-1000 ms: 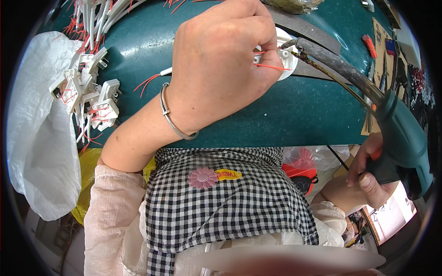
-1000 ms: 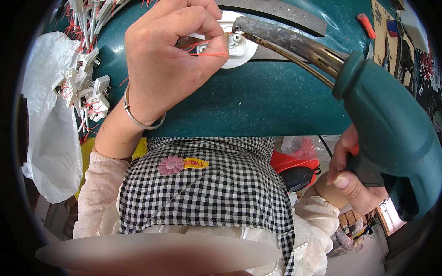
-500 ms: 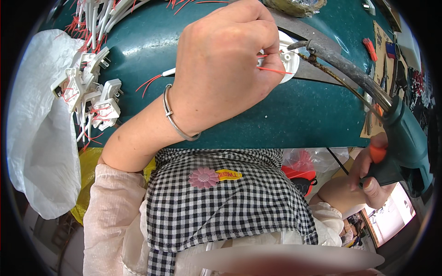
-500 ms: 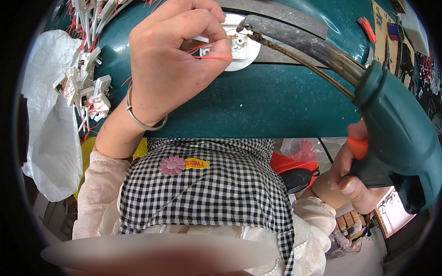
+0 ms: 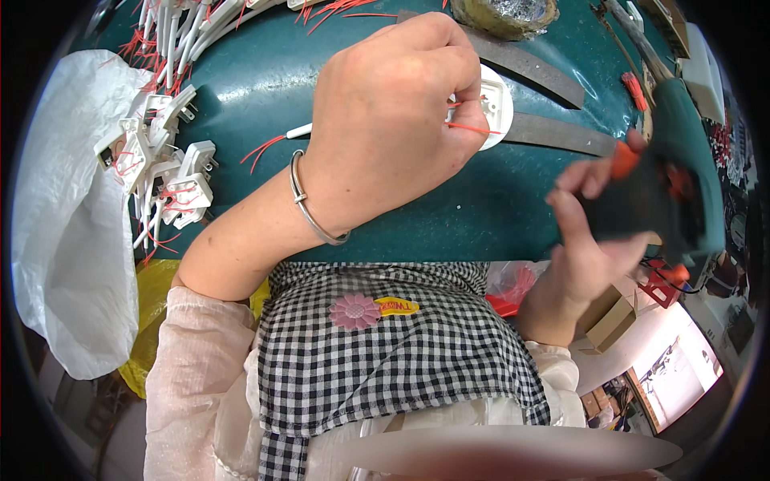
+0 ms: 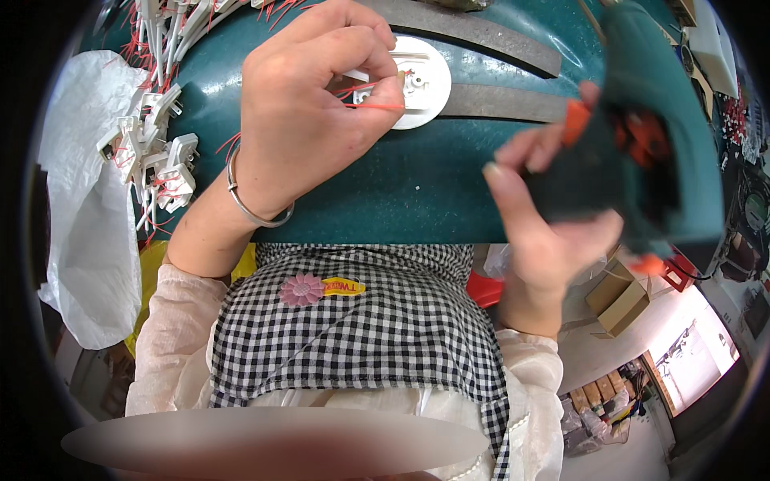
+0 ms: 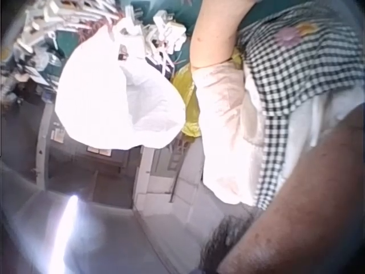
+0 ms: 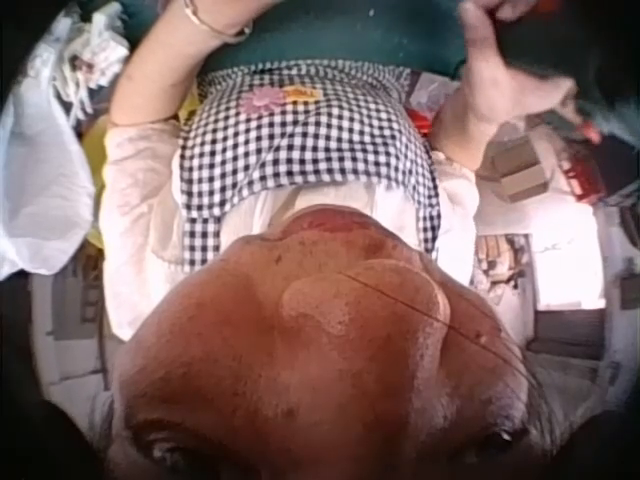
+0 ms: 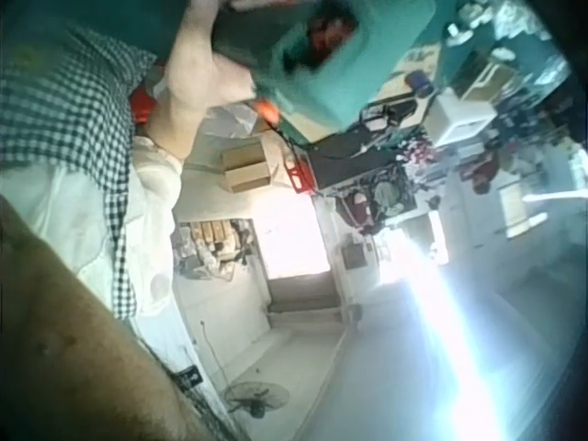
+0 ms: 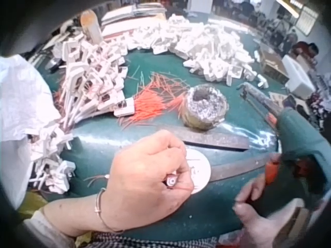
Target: The person assembles electrical components and electrical wires into a plastic housing for a lighting fixture, securing them with white tape and a hot glue gun.
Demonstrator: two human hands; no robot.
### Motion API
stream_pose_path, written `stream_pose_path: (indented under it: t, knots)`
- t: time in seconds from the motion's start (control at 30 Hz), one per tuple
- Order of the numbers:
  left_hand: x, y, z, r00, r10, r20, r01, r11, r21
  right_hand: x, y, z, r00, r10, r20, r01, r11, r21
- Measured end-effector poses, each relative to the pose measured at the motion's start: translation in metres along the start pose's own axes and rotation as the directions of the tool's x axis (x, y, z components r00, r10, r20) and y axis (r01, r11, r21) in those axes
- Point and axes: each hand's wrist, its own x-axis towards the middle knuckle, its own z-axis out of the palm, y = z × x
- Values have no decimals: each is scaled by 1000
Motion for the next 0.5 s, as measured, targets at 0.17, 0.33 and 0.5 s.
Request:
stream_pose_path:
  t: [0.17,0.33,0.5]
  knots:
    - [2,1,-11,991,-66,115,79,991,-113,7,21,31,1000,4,-31,-4,1000,-17]
    - [10,-13,-41,856,-85,510,323,858,-399,14,22,34,1000,-10,16,12,995,-101]
    - [8,-13,-37,901,36,432,149,910,-387,27,23,36,996,-72,61,77,994,-73]
